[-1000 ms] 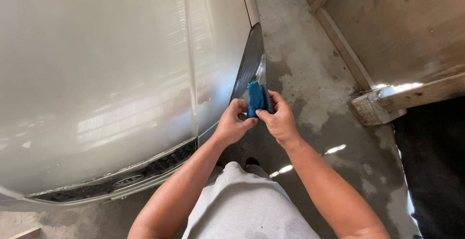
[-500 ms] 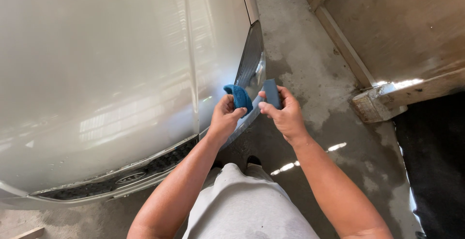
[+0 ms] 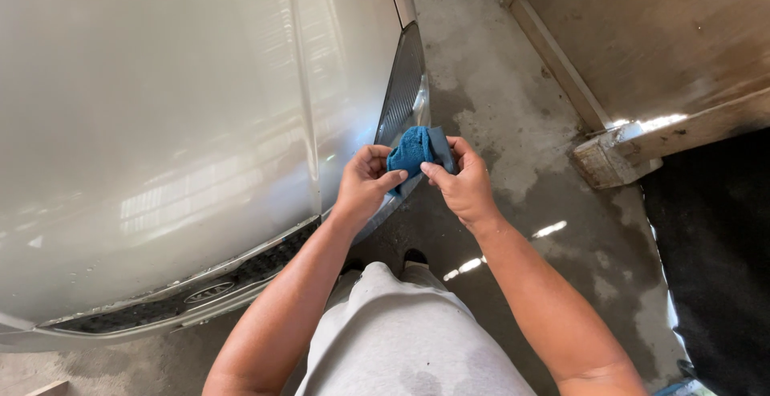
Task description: Manually sanding and polishing a car headlight using sandpaper and a cloth.
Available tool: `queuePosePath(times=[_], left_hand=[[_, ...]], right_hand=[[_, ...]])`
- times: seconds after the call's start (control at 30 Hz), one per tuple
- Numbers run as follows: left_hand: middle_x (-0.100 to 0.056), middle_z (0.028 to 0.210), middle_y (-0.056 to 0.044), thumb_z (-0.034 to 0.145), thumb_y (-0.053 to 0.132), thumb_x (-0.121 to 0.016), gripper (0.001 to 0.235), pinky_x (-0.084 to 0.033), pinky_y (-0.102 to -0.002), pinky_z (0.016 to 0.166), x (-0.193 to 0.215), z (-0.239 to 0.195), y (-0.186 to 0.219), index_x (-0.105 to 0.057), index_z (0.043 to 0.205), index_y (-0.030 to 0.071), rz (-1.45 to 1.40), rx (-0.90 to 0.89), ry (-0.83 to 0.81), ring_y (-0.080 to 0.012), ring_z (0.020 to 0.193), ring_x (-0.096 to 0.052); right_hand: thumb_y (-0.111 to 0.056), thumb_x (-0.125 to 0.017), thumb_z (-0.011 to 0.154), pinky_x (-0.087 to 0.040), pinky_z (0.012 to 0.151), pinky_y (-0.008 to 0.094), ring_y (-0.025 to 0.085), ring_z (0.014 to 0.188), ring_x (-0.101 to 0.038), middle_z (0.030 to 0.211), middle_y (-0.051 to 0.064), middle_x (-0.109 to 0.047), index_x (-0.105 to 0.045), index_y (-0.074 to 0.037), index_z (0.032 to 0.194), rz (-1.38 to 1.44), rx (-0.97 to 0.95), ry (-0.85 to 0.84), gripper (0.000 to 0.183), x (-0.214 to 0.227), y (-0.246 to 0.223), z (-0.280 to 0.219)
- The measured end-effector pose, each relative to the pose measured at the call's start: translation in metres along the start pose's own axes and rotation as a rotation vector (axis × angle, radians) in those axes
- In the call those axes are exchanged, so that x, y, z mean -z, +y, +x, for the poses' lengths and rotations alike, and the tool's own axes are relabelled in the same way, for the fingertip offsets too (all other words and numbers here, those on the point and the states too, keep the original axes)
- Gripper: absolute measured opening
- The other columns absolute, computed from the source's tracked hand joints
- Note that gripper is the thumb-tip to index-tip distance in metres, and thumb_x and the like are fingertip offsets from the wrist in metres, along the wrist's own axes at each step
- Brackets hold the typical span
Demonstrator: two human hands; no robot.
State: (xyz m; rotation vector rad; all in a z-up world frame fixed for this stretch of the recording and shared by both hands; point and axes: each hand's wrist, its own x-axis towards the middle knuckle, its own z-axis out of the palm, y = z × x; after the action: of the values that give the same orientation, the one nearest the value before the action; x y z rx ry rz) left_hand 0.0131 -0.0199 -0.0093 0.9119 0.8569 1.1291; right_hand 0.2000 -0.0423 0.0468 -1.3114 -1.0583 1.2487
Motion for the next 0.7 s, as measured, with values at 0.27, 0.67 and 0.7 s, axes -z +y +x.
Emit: queuePosePath(times=[0.27, 0.67, 0.7], left_hand=[[-0.072, 0.101, -0.009, 0.086, -0.007, -0.074, 0.035, -0.057, -0.028, 0.086, 0.022, -0.010, 0.020, -0.059, 0.117, 0.000, -0.223, 0.032, -0.015, -0.0138, 0.092, -0.069], [-0.065, 0.131, -0.012, 0.094, -0.008, -0.064, 0.054, -0.050, -0.034, 0.106, 0.004, -0.022, 0.055, -0.052, 0.145, 0.002, -0.285, 0.013, -0.273, -0.0182, 0.121, -0.063], [-0.061, 0.141, -0.013, 0.094, -0.010, -0.061, 0.057, -0.049, -0.035, 0.112, 0.000, -0.021, 0.058, -0.050, 0.149, 0.002, -0.306, 0.004, -0.321, -0.0197, 0.130, -0.060]], right_hand=[[-0.003, -0.069, 0.091, -0.055, 0.068, 0.024, 0.006, 0.077, -0.064, 0.093, 0.000, -0.068, -0.063, -0.007, 0.119, 0.042, -0.004, 0.013, 0.030, 0.018, -0.003, 0.001], [-0.005, -0.068, 0.092, -0.055, 0.066, 0.028, 0.013, 0.076, -0.066, 0.093, 0.003, -0.067, -0.061, -0.008, 0.117, 0.346, -0.123, -0.090, 0.026, 0.022, -0.007, -0.001], [-0.008, -0.067, 0.092, -0.054, 0.065, 0.028, 0.013, 0.078, -0.067, 0.095, 0.003, -0.068, -0.059, -0.010, 0.119, 0.390, -0.186, -0.139, 0.028, 0.018, -0.011, -0.003]])
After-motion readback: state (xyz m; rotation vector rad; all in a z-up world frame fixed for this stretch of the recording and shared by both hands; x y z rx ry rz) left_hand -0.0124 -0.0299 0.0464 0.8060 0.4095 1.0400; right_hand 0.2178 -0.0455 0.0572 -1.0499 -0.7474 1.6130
